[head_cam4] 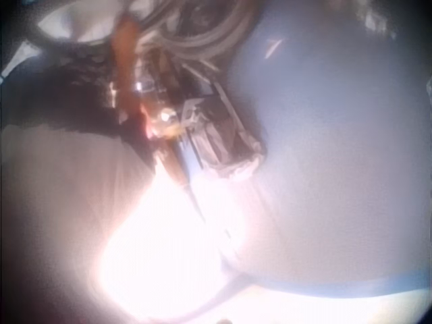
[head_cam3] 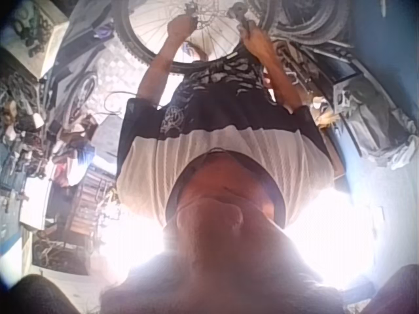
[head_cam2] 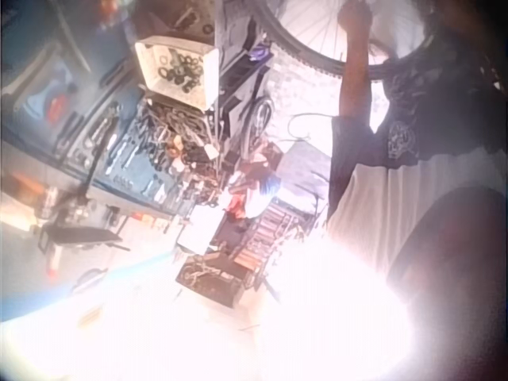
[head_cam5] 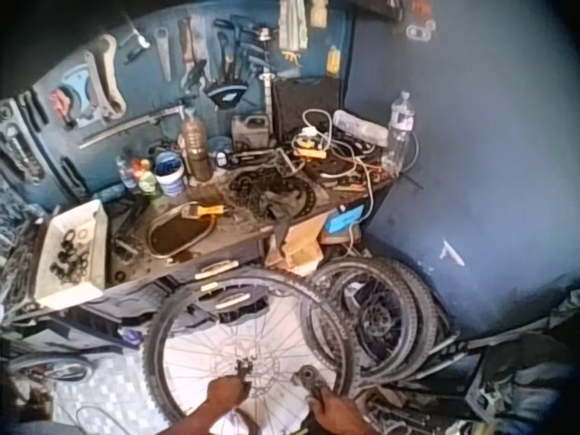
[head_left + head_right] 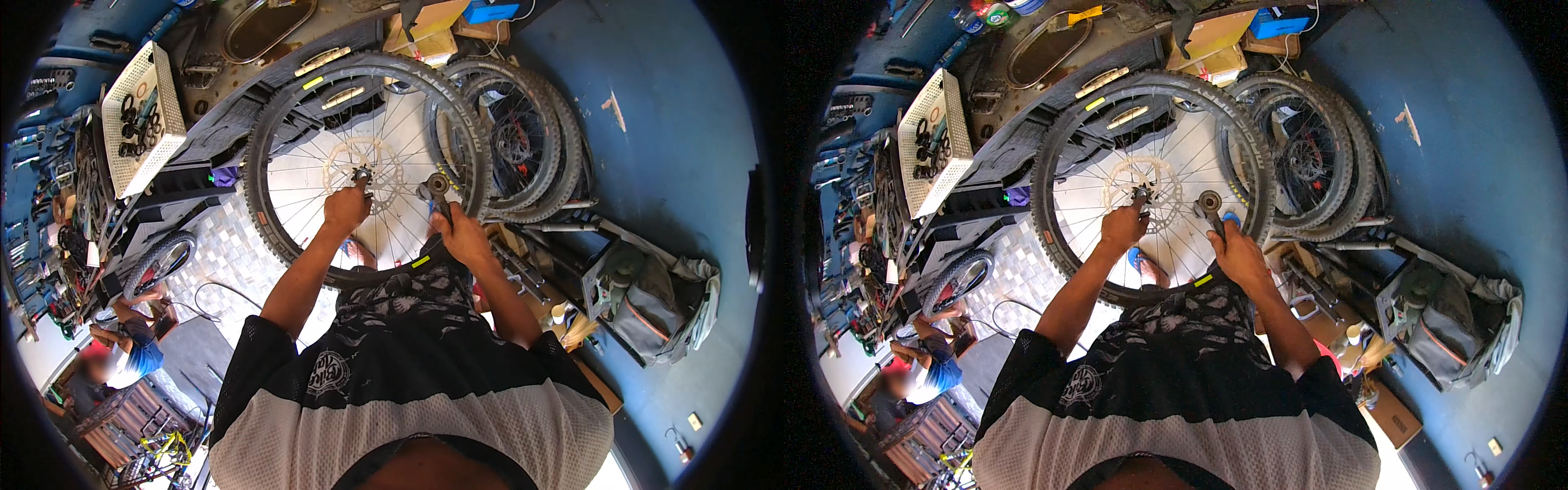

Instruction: The person removes a disc brake rotor from a bicycle wheel hub using a socket wrench, then cleans and installs a small black hub component. The person uses a rag to wipe the component and secures it onto the hub.

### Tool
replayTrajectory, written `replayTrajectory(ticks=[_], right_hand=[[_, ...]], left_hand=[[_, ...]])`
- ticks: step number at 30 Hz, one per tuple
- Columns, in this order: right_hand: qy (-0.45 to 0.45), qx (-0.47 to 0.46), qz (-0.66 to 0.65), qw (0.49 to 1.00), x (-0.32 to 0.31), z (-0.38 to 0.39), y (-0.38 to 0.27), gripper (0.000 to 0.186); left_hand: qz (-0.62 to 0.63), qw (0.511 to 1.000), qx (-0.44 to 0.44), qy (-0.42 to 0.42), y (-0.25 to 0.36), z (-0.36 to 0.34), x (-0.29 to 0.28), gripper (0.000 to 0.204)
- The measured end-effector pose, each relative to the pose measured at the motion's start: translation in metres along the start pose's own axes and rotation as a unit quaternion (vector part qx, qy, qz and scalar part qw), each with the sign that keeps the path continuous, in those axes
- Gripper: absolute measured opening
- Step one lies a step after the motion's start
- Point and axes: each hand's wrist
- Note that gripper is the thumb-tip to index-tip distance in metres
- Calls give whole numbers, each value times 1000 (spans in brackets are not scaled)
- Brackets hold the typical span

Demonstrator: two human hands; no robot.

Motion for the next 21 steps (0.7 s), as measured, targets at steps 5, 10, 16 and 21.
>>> replayTrajectory(ticks=[5, 10, 16, 21], right_hand=[[-10, 1, 11, 1000, 5, 2, 7, 48], [-15, -4, 15, 1000, 6, 4, 11, 46], [-6, -5, 15, 1000, 2, 7, 6, 45], [-22, -2, 27, 999, -1, 7, 3, 44]], left_hand=[[-208, 965, 143, 67, -18, -11, -6, 32], [-292, 937, 184, -42, -30, -32, -20, 39], [-332, 908, 244, -73, -33, -43, -37, 37], [-353, 904, 223, -90, -23, -41, -33, 34]])
Point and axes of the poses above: each hand's wrist, its own z-axis away from the middle knuckle, its own x-axis out of the palm, y = z × x
